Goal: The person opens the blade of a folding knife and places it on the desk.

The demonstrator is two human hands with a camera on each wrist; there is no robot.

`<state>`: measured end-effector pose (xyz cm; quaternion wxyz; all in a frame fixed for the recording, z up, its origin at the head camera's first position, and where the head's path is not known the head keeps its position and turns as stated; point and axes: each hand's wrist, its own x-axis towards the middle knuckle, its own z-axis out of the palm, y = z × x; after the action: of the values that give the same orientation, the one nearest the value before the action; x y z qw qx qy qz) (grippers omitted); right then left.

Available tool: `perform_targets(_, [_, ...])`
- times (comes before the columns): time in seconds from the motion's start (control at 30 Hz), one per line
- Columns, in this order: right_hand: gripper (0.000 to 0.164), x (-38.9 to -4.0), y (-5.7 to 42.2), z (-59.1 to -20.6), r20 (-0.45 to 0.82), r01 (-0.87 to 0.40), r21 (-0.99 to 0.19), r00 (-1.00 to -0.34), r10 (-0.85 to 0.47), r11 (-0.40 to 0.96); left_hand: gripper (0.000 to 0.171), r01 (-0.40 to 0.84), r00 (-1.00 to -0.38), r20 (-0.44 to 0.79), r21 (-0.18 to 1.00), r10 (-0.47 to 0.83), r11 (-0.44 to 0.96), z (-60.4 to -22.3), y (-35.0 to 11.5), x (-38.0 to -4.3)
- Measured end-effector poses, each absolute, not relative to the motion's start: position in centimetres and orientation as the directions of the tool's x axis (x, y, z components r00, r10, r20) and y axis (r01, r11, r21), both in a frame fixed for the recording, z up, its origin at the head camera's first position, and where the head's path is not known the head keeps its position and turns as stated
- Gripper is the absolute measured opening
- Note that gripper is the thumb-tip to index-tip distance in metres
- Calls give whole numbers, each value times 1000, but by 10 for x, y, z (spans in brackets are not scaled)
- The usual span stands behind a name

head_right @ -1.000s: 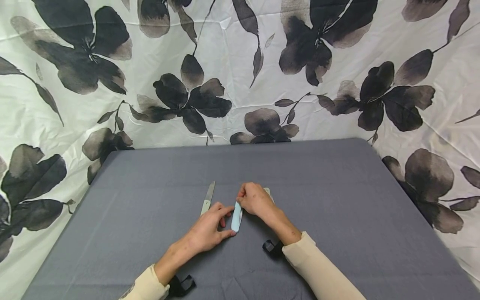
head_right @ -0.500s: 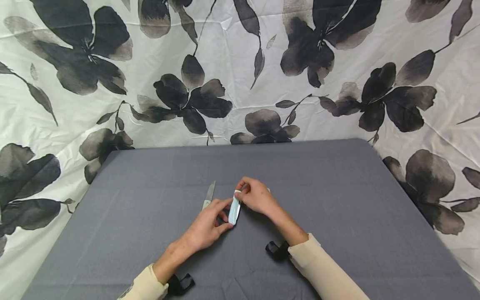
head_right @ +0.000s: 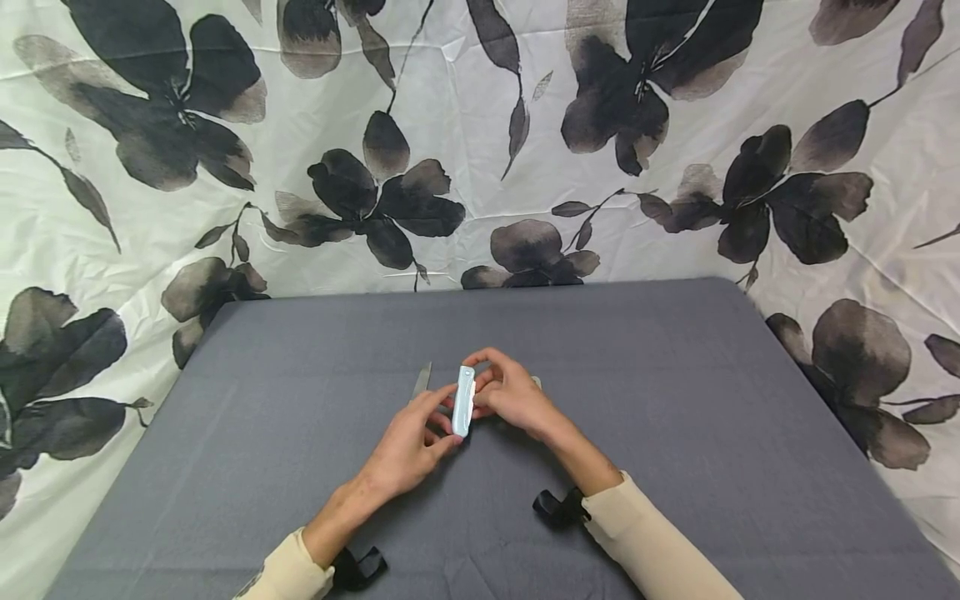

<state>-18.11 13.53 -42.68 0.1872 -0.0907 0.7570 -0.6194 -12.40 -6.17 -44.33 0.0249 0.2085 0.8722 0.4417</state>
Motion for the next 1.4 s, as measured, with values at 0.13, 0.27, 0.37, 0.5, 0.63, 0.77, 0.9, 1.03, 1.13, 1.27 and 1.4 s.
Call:
perform_targets(0.13, [55,-180,137,-428,-155,90,-979,-913,-377,183,69,331,-913,138,800,383,500,-441,-62,-123])
perform_targets(0.27, [53,-179,139,-430,-134,81,-985,-913,-386,150,70,330,-914,147,809,377,486,-440,-62,-122])
perform_targets(0.37, [52,-178,140,-432,-127,84,-988,-914,-386,126,70,309,-920,133,826,369,472,-439,-62,-122])
perform_targets(0.5, [52,-174,138,-433,-122,88,-990,-919,-376,105,65,256,-931,99,864,352,434,-439,-63,-122])
perform_targets(0.63, [52,-171,135,-432,-109,78,-992,-922,-373,95,65,211,-940,74,894,334,395,-438,-63,-124])
perform_targets(0.77, [52,-167,133,-431,-91,67,-995,-922,-376,76,70,175,-935,48,924,350,339,-438,-64,-124])
perform_targets(0.9, [52,-163,131,-433,-90,67,-995,-925,-370,74,71,143,-928,32,951,372,275,-441,-66,-122])
perform_targets(1.03, [52,-163,131,-436,-87,63,-995,-927,-364,78,70,132,-928,30,958,372,253,-443,-67,-124])
perform_targets(1.13, [52,-163,131,-437,-82,57,-995,-926,-369,78,71,115,-929,14,960,369,254,-444,-68,-125])
perform_targets(1.27, [52,-164,131,-437,-80,52,-995,-917,-392,80,71,84,-931,-16,963,364,257,-444,-70,-126])
perform_targets(1.4, [52,-166,132,-436,-79,46,-995,-905,-417,88,70,60,-932,-34,968,362,245,-443,-70,-127])
